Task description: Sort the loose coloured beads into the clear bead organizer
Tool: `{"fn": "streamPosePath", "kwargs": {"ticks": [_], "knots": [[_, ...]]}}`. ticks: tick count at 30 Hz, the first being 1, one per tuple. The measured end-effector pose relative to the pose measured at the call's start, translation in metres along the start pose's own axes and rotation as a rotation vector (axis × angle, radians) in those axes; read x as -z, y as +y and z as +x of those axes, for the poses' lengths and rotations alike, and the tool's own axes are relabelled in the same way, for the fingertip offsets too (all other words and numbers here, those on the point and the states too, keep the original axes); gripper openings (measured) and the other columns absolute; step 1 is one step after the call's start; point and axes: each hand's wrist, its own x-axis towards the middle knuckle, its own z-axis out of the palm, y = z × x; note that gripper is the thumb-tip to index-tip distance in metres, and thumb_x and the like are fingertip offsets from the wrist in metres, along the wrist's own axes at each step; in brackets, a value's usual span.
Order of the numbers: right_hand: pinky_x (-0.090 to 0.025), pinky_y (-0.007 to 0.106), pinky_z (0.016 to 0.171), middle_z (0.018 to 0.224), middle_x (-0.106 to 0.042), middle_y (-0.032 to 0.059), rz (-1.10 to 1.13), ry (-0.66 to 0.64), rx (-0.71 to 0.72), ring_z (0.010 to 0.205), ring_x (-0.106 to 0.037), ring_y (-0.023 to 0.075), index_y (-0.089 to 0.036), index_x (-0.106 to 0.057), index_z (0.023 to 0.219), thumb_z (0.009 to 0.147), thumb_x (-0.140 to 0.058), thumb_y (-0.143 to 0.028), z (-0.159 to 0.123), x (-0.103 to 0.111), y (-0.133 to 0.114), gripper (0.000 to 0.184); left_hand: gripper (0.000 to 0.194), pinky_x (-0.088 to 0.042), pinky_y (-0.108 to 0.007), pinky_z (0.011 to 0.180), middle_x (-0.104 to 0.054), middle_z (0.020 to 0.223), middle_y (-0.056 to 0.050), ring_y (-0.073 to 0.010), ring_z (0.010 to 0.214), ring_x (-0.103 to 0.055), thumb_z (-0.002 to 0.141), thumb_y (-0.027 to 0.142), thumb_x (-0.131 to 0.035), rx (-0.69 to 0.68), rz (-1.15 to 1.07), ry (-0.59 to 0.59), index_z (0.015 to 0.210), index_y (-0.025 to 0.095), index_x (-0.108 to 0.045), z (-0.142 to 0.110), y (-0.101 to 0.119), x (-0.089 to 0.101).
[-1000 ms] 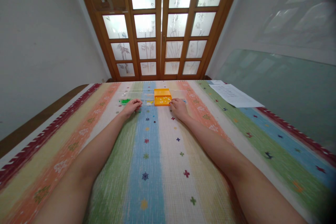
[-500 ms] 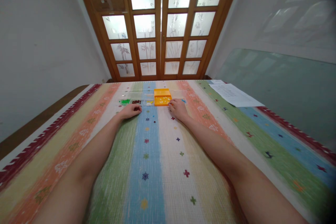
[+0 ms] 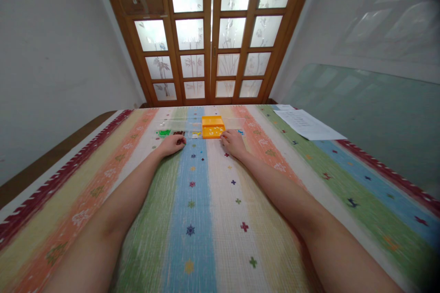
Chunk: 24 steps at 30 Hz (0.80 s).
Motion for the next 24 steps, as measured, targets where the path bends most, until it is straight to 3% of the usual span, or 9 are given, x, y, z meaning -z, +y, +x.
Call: {"fn": "streamPosePath", "kwargs": {"ticks": [7, 10, 14, 17, 21, 24], "knots": [[-0.041, 0.036, 0.09, 0.104, -0.071, 0.0115, -0.001, -0.01, -0.001, 0.099, -0.058, 0.0244, -0.018, -0.075, 0.098, 0.098, -0.052, -0.025, 0.0, 0.0, 0.0, 0.024, 0.015, -0.042, -0.029, 0.069, -0.069, 0.082, -0.003, -0.0197, 0.073, -0.058, 0.08, 0.029, -0.062, 0.046, -0.026, 0.108, 0.088, 0.021, -0.072, 0.0, -0.002, -0.004], [-0.041, 0.036, 0.09, 0.104, -0.071, 0.0114, -0.004, -0.009, 0.003, 0.099, -0.058, 0.0243, -0.018, -0.075, 0.097, 0.098, -0.052, -0.024, 0.0, 0.0, 0.0, 0.024, 0.016, -0.042, -0.028, 0.068, -0.069, 0.079, -0.003, -0.0189, 0.071, -0.058, 0.079, 0.032, -0.064, 0.137, -0.119, 0.243, 0.088, 0.02, -0.07, 0.002, -0.007, -0.005], [-0.041, 0.036, 0.091, 0.105, -0.071, 0.0116, -0.001, -0.013, 0.0, 0.1, -0.058, 0.0244, -0.018, -0.075, 0.097, 0.098, -0.052, -0.024, 0.0, 0.0, -0.001, 0.024, 0.015, -0.044, -0.026, 0.062, -0.064, 0.069, -0.001, -0.0172, 0.063, -0.057, 0.075, 0.032, -0.063, 0.303, -0.399, 0.401, 0.085, 0.02, -0.063, 0.006, -0.016, -0.004], [-0.041, 0.036, 0.091, 0.106, -0.071, 0.0113, 0.001, -0.013, -0.005, 0.1, -0.058, 0.024, -0.018, -0.076, 0.097, 0.097, -0.053, -0.023, 0.001, 0.0, -0.001, 0.024, 0.016, -0.046, -0.025, 0.061, -0.064, 0.07, -0.001, -0.0152, 0.06, -0.058, 0.072, 0.029, -0.061, 0.401, -0.568, 0.584, 0.086, 0.02, -0.059, 0.008, -0.024, 0.0], [-0.04, 0.036, 0.091, 0.105, -0.071, 0.0112, -0.003, -0.017, -0.005, 0.101, -0.058, 0.0242, -0.018, -0.076, 0.097, 0.097, -0.053, -0.024, 0.001, -0.002, 0.001, 0.023, 0.016, -0.047, -0.023, 0.06, -0.064, 0.072, 0.0, -0.013, 0.061, -0.059, 0.074, 0.027, -0.057, 0.503, -0.603, 0.827, 0.087, 0.019, -0.057, 0.008, -0.037, 0.008], [-0.041, 0.036, 0.091, 0.104, -0.071, 0.0112, -0.006, -0.019, 0.0, 0.101, -0.058, 0.0244, -0.018, -0.076, 0.096, 0.097, -0.053, -0.023, 0.001, -0.001, 0.001, 0.024, 0.016, -0.048, -0.022, 0.061, -0.066, 0.076, -0.002, -0.0125, 0.063, -0.063, 0.074, 0.023, -0.054, 0.561, -0.664, 0.918, 0.089, 0.017, -0.057, 0.007, -0.047, 0.011]]}}
